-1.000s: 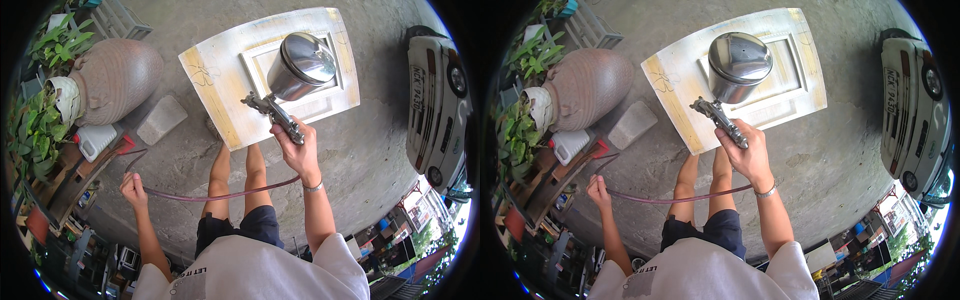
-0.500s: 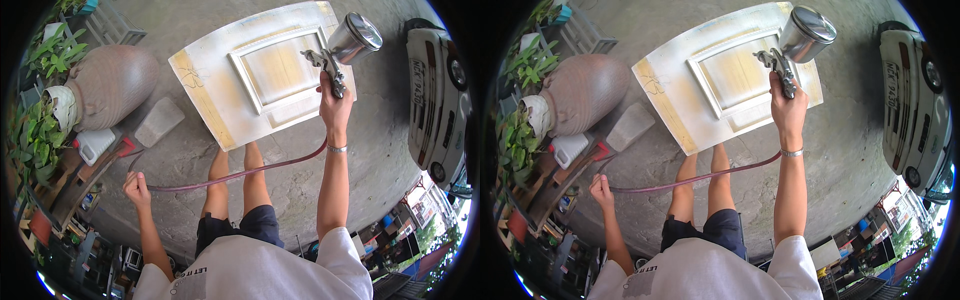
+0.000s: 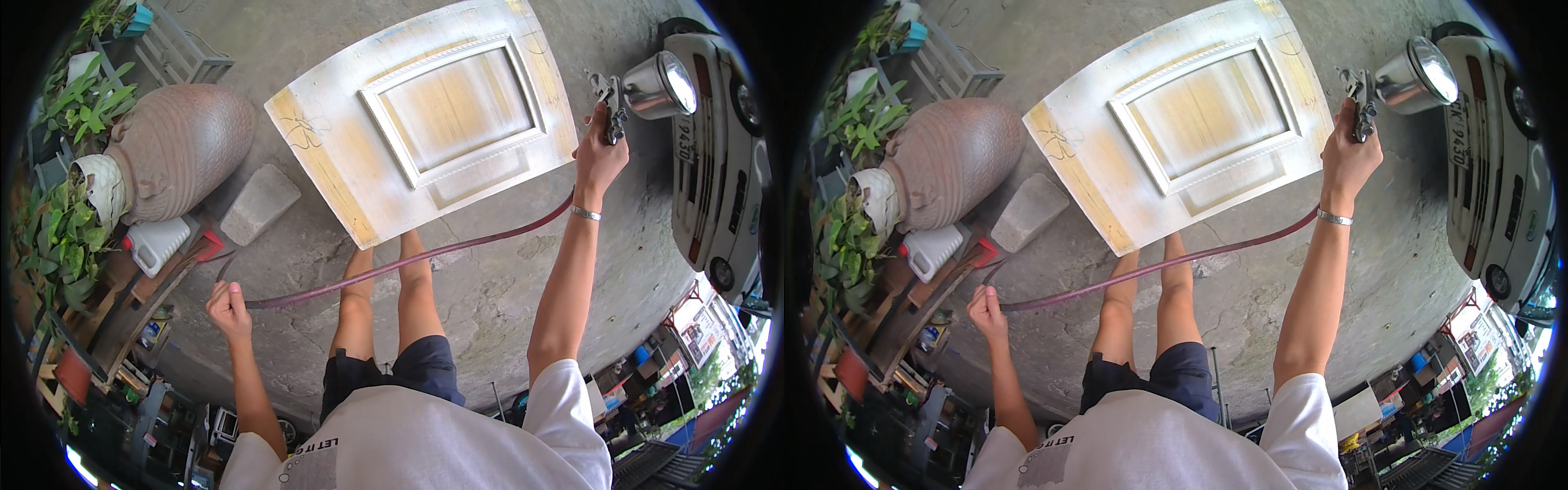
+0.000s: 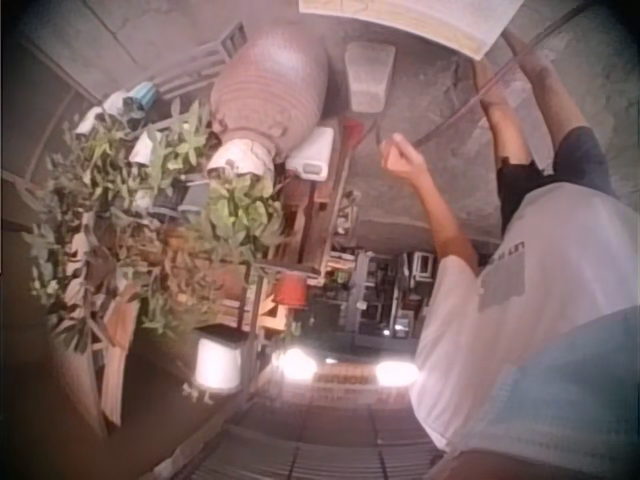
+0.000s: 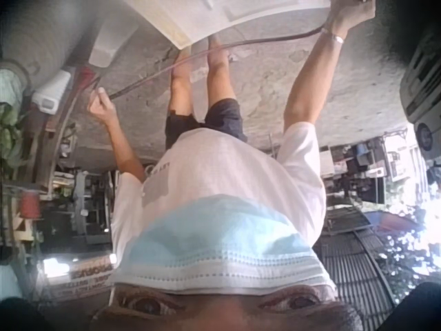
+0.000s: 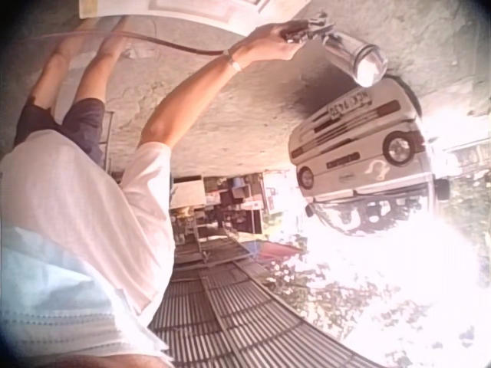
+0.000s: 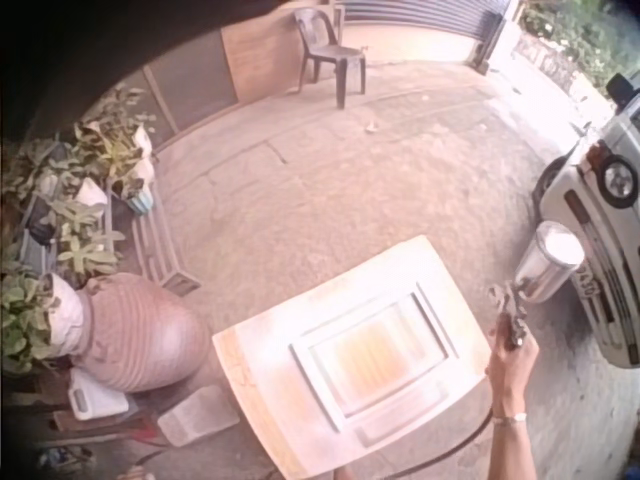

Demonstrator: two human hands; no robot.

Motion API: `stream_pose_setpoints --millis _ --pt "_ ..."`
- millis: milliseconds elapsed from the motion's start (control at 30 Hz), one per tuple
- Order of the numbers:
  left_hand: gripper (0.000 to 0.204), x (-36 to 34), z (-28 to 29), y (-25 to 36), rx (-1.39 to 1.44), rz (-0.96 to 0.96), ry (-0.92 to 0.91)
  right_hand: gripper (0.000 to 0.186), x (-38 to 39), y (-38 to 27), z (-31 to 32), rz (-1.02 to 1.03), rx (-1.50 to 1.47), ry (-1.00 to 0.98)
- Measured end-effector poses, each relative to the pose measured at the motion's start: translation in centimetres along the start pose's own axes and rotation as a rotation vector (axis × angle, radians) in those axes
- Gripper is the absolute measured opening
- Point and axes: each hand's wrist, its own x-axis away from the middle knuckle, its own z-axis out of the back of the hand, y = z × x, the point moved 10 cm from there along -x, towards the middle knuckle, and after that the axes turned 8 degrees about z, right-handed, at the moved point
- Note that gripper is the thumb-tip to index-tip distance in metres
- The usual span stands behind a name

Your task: The person prepares paint by mixing contents from several cans and pouring them into a spray gun cup. They then walk to an outdoor area and spray paint a wooden frame resting on a table.

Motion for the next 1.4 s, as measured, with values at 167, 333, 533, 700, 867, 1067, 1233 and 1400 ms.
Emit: stream_pose_setpoints --millis 167,333,533,700,867,1067,1233,1400 --pt "0.04 0.3 0.8 -1.0 0.011 0.016 0.041 0.033 3.7 1.0 -1.5 -0.142 -0.143 -0.095" --pt "0.041 0.6 2.2 -1.8 -0.018 0.003 0.05 0.03 10.1 -1.8 -4.6 -0.142 -0.264 -0.326" --pt "0.042 0.7 3.4 -2.2 -0.025 -0.014 0.066 0.026 14.9 -6.3 -6.1 -0.031 -0.289 -0.454" --pt "0.042 0.9 3.6 -2.8 -0.055 -0.016 0.061 0.022 18.1 -8.0 -6.6 0.02 -0.313 -0.518" --pt "0.042 1.0 3.5 -3.0 -0.052 -0.017 0.052 0.016 21.0 -11.3 -6.6 0.015 -0.412 -0.696" --pt "0.041 0.8 3.3 -2.6 -0.051 -0.012 0.035 0.017 19.7 -12.8 -6.4 0.081 -0.384 -0.757" --pt "0.039 0.6 2.2 -1.3 -0.069 -0.027 0.026 0.024 15.3 -7.3 -6.7 0.059 -0.265 -0.503" --pt "0.039 0.5 1.3 -0.6 -0.045 -0.038 0.022 0.023 10.7 -3.4 -5.7 0.119 -0.18 -0.335"
